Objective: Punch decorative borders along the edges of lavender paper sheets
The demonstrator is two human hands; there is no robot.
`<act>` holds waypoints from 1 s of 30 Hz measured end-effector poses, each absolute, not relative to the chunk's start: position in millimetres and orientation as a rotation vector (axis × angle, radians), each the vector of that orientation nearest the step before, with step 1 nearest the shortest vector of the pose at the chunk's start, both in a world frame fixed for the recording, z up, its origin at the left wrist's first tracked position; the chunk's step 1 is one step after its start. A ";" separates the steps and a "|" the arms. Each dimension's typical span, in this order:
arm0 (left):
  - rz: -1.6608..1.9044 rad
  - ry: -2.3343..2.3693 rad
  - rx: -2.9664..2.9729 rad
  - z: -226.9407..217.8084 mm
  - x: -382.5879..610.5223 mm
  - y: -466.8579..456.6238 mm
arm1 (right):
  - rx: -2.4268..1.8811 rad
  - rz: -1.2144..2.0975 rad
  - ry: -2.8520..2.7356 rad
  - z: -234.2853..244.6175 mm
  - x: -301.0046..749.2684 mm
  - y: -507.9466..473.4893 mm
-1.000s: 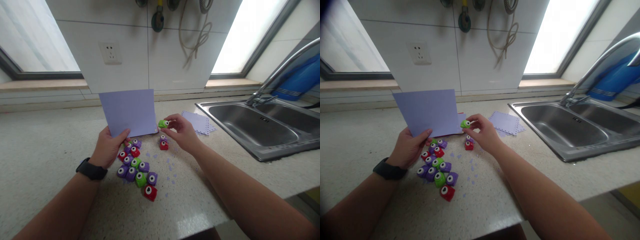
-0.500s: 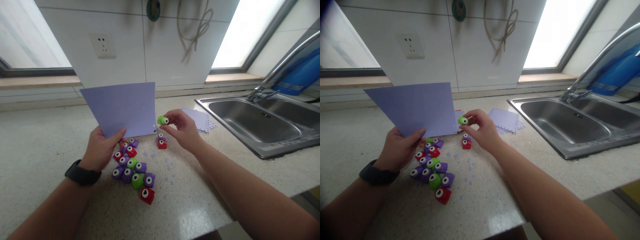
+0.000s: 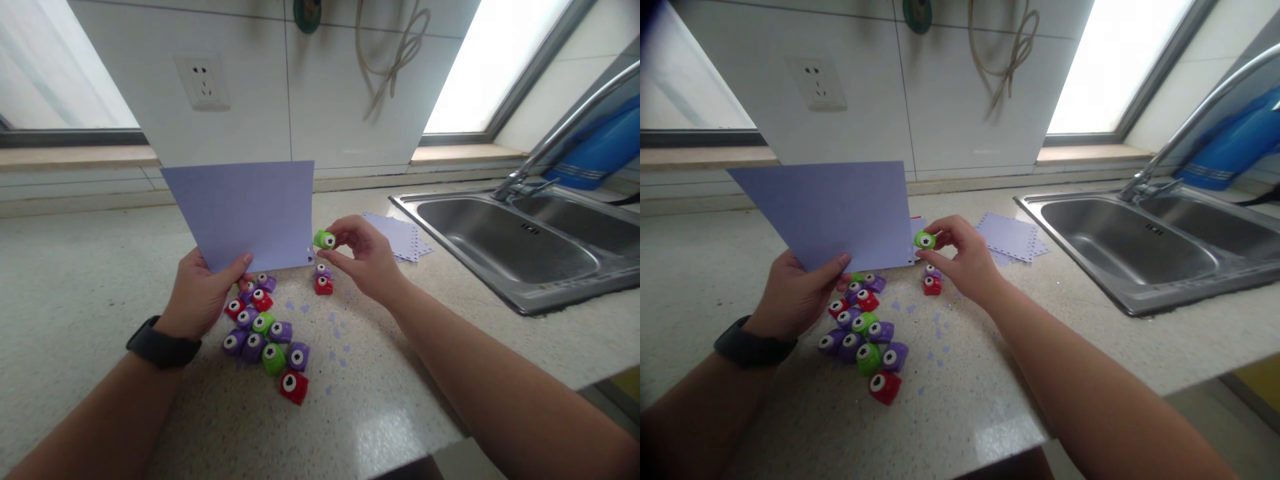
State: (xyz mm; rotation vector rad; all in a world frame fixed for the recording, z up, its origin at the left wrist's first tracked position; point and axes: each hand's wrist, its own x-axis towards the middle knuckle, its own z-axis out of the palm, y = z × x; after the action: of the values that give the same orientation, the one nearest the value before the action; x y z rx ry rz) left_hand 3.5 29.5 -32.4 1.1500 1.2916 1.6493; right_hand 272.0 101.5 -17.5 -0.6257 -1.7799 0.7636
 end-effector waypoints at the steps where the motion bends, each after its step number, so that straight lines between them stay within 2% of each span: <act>1: 1.648 1.295 1.147 -31.8 4.1 29.3 | -0.622 0.759 -1.782 -17.8 272.0 101.6; 30: 1.573 1.319 1.181 -28.6 4.4 26.8 | -0.567 0.748 -1.801 -20.7 271.2 104.4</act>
State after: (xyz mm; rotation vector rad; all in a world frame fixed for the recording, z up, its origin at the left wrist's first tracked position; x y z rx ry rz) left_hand 4.4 26.8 -28.6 1.1806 1.3190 1.5731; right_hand 271.2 104.4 -20.7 -0.5671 -1.8009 0.7484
